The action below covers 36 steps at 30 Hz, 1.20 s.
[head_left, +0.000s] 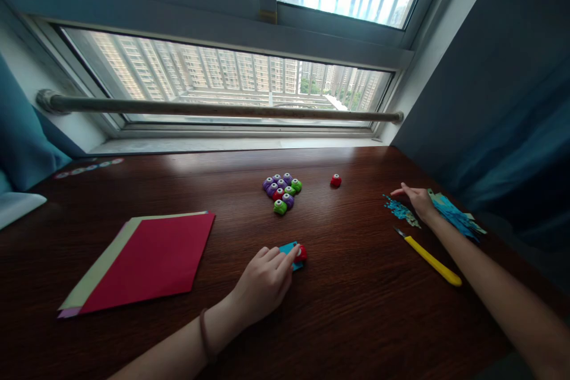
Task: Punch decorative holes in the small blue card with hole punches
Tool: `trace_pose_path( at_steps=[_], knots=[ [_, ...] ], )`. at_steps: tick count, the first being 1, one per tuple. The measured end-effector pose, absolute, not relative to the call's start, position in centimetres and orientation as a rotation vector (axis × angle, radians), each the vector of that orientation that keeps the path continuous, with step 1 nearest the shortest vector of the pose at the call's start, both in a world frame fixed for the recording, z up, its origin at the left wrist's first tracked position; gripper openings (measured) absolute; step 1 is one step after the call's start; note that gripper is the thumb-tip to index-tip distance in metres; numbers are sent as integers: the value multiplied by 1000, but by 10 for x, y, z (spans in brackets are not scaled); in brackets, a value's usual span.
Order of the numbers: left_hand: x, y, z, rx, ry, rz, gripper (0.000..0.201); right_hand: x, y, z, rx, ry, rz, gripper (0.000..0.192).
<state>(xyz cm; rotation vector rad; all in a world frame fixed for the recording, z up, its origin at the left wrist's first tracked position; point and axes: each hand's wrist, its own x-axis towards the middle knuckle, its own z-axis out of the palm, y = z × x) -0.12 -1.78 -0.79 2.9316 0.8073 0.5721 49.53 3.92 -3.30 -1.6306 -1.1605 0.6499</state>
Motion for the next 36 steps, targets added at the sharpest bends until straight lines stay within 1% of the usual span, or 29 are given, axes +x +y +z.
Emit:
trace_pose_path(
  at_steps=[3,7,13,17,20,27,30,33,36],
  knots=[
    [-1,-18,-8,2936,812,574,40,492,53,-22,-1618,-1281,691,40],
    [-1,-17,-8,2935,817,569,40,481,70,-20,-1609,-1422,793,42],
    [-2,-18,-8,2924,813,569,39,477,47,-22,-1562,-1389,874,43],
    [-1,-18,-7,2922,820,568,38,492,25,-23,-1485,-1111,751,46],
    [-1,-18,-6,2913,820,582,38,500,16,-29,-1438,-886,617,44],
    [-1,-17,-7,2913,823,580,39,465,18,-43,-1360,-640,516,33],
    [-1,-17,-9,2905,818,579,40,454,22,-27,-1297,-583,485,33],
    [-2,-17,-11,2878,824,597,40,446,21,1,-1237,-541,443,36],
    [-2,-16,-12,2808,890,659,43,414,12,30,-1195,-573,449,36]
  ],
)
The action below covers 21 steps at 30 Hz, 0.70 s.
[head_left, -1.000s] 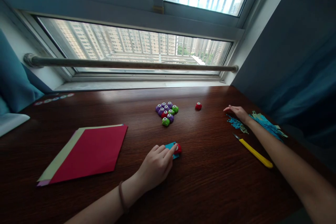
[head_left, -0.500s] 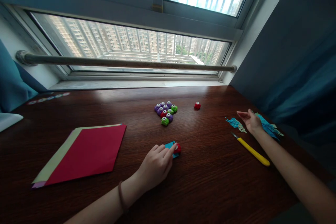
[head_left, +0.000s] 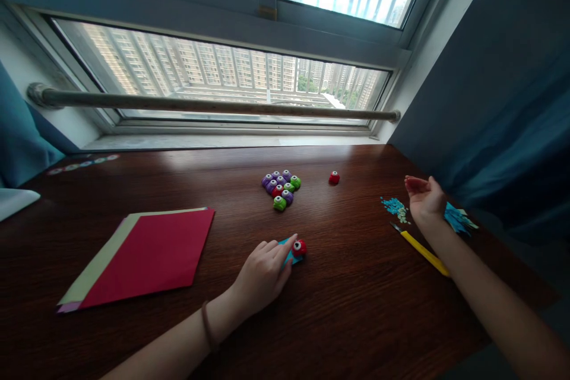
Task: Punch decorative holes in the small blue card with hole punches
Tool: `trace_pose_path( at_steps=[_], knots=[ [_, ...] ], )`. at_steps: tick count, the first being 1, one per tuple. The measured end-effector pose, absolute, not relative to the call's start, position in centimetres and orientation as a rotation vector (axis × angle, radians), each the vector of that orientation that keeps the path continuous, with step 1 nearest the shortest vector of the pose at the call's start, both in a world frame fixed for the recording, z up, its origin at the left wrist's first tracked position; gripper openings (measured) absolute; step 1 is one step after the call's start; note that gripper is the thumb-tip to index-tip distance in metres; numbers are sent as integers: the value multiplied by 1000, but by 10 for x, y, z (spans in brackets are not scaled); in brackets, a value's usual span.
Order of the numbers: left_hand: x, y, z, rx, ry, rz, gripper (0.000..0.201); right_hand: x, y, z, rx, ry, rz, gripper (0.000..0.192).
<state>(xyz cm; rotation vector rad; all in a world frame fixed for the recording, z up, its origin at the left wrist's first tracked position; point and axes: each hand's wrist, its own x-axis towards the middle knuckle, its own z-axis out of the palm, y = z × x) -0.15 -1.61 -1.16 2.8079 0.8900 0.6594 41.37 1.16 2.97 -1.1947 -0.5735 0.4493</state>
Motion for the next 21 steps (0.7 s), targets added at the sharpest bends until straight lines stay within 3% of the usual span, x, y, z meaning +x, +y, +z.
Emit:
trace_pose_path(
  at_steps=[2,5,9,11,16,21],
  knots=[
    [-1,-16,-10,2739,1021,718,44,372,-1,42,-1204,-692,513,27],
    [1,-17,-7,2651,1283,724,44,292,-25,44,-1374,-1408,687,16],
    [3,-18,-3,2561,1461,606,46,213,-43,23,-1237,-2042,787,42],
    [2,-17,-3,2511,1463,581,41,196,-41,12,-1231,-2092,772,41],
    [0,-10,-3,2399,1406,562,36,198,-28,6,-1281,-2000,813,17],
    [0,-7,-4,2313,1352,575,30,223,-26,9,-1316,-1775,892,20]
  ],
)
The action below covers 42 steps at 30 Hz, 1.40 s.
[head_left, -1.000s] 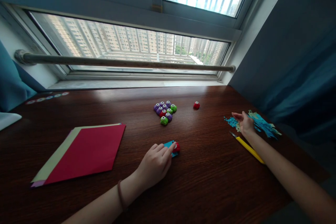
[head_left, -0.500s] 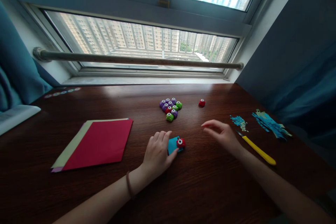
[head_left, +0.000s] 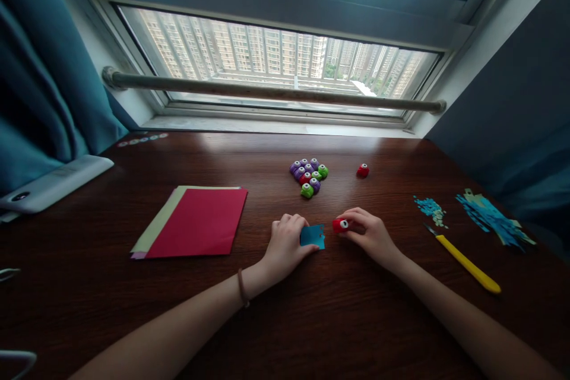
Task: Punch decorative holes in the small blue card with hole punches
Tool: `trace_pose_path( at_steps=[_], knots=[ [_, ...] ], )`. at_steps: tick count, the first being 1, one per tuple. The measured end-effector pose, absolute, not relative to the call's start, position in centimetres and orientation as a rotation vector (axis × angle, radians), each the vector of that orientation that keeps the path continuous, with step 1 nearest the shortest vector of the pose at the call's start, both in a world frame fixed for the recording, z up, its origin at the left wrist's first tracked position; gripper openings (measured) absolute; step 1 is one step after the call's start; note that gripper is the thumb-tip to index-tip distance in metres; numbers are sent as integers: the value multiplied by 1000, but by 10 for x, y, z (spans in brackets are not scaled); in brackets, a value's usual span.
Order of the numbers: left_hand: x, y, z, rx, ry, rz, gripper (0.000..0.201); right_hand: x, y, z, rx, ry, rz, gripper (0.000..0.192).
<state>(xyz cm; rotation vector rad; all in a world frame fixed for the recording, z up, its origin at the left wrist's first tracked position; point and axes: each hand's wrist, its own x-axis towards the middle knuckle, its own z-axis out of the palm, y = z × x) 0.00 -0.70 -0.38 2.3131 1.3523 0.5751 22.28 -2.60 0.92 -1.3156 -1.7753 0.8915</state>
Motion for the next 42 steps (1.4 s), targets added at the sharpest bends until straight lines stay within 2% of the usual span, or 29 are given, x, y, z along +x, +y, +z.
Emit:
trace_pose_path(
  at_steps=[4,6,12,15,18,28,33,34,35,37,38,42],
  knots=[
    [-1,-6,-5,2193,1353,657,18,249,-27,5,-1432,-1566,1008,33],
    [-1,-6,-6,2125,1367,685,15,264,-27,3,-1541,-1522,958,37],
    [-1,-4,-7,1917,1330,799,13,321,-19,-5,-1867,-1603,275,34],
    [-1,-4,-9,1845,1319,832,15,349,-14,-7,-1997,-1543,79,32],
    [-1,-4,-9,1842,1313,839,15,366,-7,-7,-2100,-1501,16,31],
    [-2,-3,-11,1784,1296,885,17,363,63,-17,-2008,-1579,-22,25],
    [-3,-2,-11,1675,1270,952,17,322,59,-11,-1909,-1560,-226,43],
    [-3,-1,-11,1657,1267,960,17,305,50,-8,-1823,-1626,-176,38],
    [-3,-2,-10,1644,1262,964,17,287,39,-5,-1715,-1717,23,27],
    [-2,-2,-10,1629,1252,969,17,251,16,0,-1516,-1923,609,17],
    [-2,-2,-9,1625,1249,972,17,235,6,1,-1435,-1993,795,14],
    [-2,-3,-9,1616,1240,976,17,200,-14,-1,-1356,-2118,765,6]
  ],
)
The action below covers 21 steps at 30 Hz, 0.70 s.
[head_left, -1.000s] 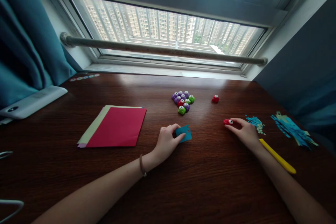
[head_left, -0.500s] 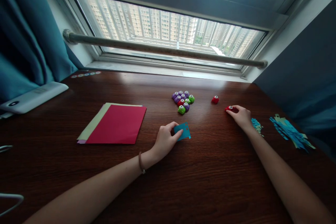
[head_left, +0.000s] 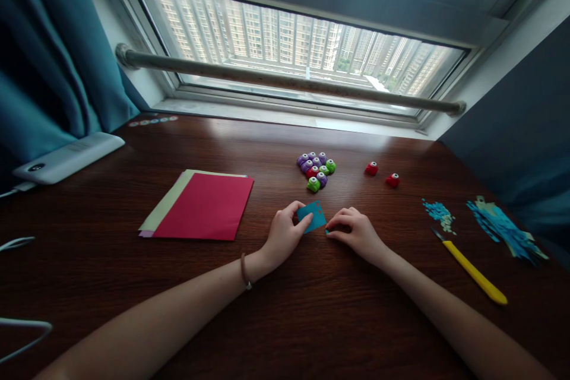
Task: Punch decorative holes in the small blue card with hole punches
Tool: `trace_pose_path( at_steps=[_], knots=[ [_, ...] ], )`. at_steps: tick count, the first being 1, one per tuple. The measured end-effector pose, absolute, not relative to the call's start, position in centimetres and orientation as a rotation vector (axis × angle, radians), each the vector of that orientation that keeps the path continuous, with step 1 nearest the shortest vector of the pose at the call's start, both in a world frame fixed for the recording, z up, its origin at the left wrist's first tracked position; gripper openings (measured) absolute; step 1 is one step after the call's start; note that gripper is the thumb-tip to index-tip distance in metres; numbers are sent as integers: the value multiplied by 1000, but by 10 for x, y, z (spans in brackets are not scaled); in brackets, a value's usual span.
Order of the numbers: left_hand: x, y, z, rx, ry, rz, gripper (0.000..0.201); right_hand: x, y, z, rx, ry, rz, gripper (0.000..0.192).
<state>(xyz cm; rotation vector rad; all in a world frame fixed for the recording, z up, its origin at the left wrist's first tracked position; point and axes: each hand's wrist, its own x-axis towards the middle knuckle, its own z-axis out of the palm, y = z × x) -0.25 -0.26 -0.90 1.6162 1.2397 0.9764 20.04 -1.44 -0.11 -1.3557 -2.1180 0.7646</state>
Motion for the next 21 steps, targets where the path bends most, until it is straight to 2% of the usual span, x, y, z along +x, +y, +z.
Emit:
trace_pose_path(
  at_steps=[8,14,17,21],
  knots=[
    [-2,-2,-8,1619,1215,979,15,198,-11,-5,-1376,-2164,724,7],
    [-3,-2,-11,1637,1224,976,15,227,-11,14,-1457,-2056,656,8],
    [-3,-2,-13,1666,1239,968,15,274,-7,30,-1607,-1952,454,11],
    [-3,-4,-12,1704,1274,948,15,350,-7,41,-1863,-1761,-12,11]
  ],
)
